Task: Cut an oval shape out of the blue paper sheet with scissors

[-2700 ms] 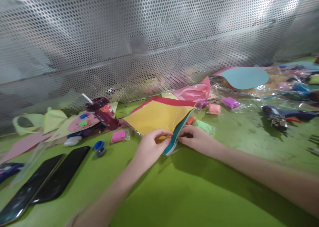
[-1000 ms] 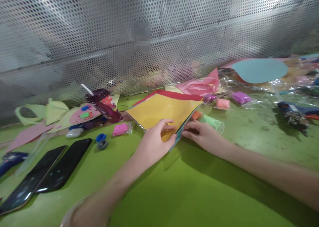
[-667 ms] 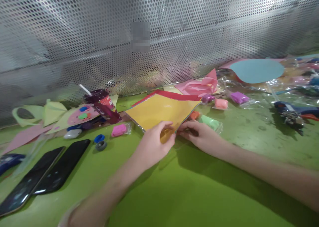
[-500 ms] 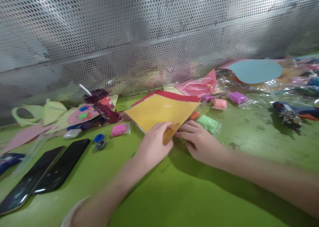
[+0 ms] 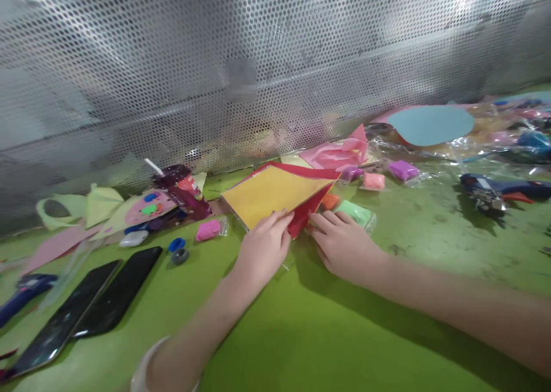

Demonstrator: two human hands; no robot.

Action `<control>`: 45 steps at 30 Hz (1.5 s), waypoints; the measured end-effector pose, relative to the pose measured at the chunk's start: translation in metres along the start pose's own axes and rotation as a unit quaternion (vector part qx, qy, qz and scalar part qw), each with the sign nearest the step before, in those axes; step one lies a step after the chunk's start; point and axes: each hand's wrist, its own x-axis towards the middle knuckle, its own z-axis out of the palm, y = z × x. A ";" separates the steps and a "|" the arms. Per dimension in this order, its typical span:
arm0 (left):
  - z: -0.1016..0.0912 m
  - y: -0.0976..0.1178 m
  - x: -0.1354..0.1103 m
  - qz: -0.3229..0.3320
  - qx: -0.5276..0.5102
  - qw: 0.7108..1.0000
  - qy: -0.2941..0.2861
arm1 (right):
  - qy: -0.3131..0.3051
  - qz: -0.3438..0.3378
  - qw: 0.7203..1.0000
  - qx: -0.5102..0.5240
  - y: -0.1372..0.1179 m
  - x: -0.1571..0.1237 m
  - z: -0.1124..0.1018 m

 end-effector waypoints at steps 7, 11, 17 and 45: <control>0.001 0.004 0.000 -0.006 0.046 0.999 -0.002 | 0.117 0.015 0.992 0.038 0.002 0.001 -0.007; -0.002 0.002 0.003 -0.021 0.012 0.999 0.021 | 0.098 -0.022 0.993 0.063 0.005 0.000 -0.004; -0.010 -0.006 0.009 -0.061 -0.091 0.993 0.044 | 0.118 0.027 0.990 0.066 0.008 0.001 -0.005; -0.001 -0.004 0.021 -0.079 -0.140 0.987 -0.017 | 0.004 0.085 0.995 0.050 0.010 0.002 0.001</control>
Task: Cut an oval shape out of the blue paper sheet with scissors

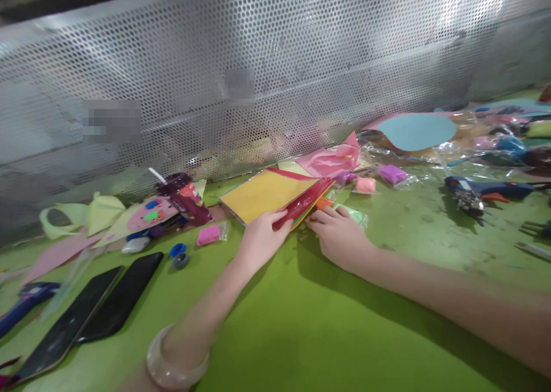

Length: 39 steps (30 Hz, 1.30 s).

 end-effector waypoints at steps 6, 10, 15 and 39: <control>0.001 0.003 -0.001 -0.007 -0.007 1.000 0.017 | -0.008 0.004 1.000 0.003 -0.002 -0.001 0.000; 0.002 0.003 -0.001 -0.024 -0.015 1.000 0.011 | -0.009 0.007 1.000 0.010 -0.003 -0.001 -0.001; 0.002 0.001 -0.001 -0.035 -0.020 0.999 0.003 | -0.016 0.010 1.000 0.014 -0.004 -0.001 -0.001; 0.008 0.002 -0.005 -0.020 0.039 0.998 0.039 | -0.049 0.021 0.998 0.029 -0.009 -0.001 0.001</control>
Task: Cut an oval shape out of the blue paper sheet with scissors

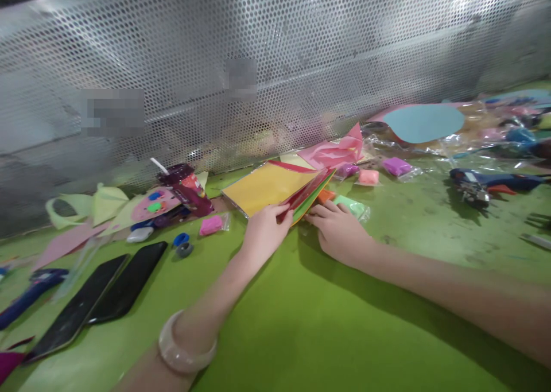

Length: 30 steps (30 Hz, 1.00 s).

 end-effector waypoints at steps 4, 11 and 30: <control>0.001 0.000 -0.002 0.029 0.005 1.000 -0.005 | 0.007 0.008 1.000 -0.001 0.002 0.001 0.005; -0.002 -0.001 -0.001 0.029 -0.009 0.999 -0.020 | 0.005 0.010 1.000 0.016 0.004 0.001 0.008; -0.009 -0.003 0.004 -0.027 -0.075 0.995 -0.062 | 0.011 0.011 0.999 0.045 0.004 0.001 0.005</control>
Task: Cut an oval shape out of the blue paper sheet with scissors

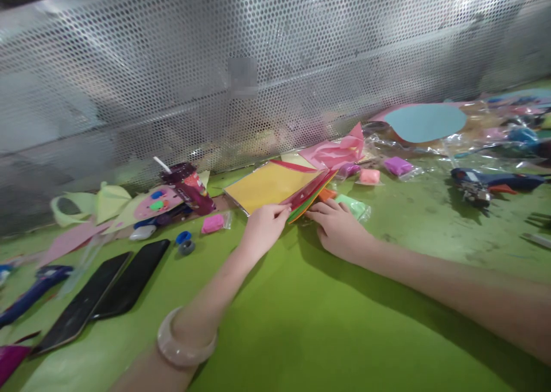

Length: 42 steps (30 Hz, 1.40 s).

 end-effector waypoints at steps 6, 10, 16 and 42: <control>0.002 -0.004 -0.003 0.008 0.003 1.000 0.011 | -0.001 -0.003 1.000 -0.003 0.000 0.000 0.002; 0.004 -0.004 -0.005 0.036 0.007 0.999 0.024 | -0.005 -0.007 1.000 -0.004 0.000 0.000 0.002; 0.003 -0.003 -0.005 0.039 0.025 0.999 0.012 | -0.009 -0.006 1.000 -0.002 -0.001 0.001 0.001; 0.003 -0.001 -0.010 0.081 0.032 0.996 0.015 | 0.048 -0.008 0.999 0.006 -0.002 0.002 -0.003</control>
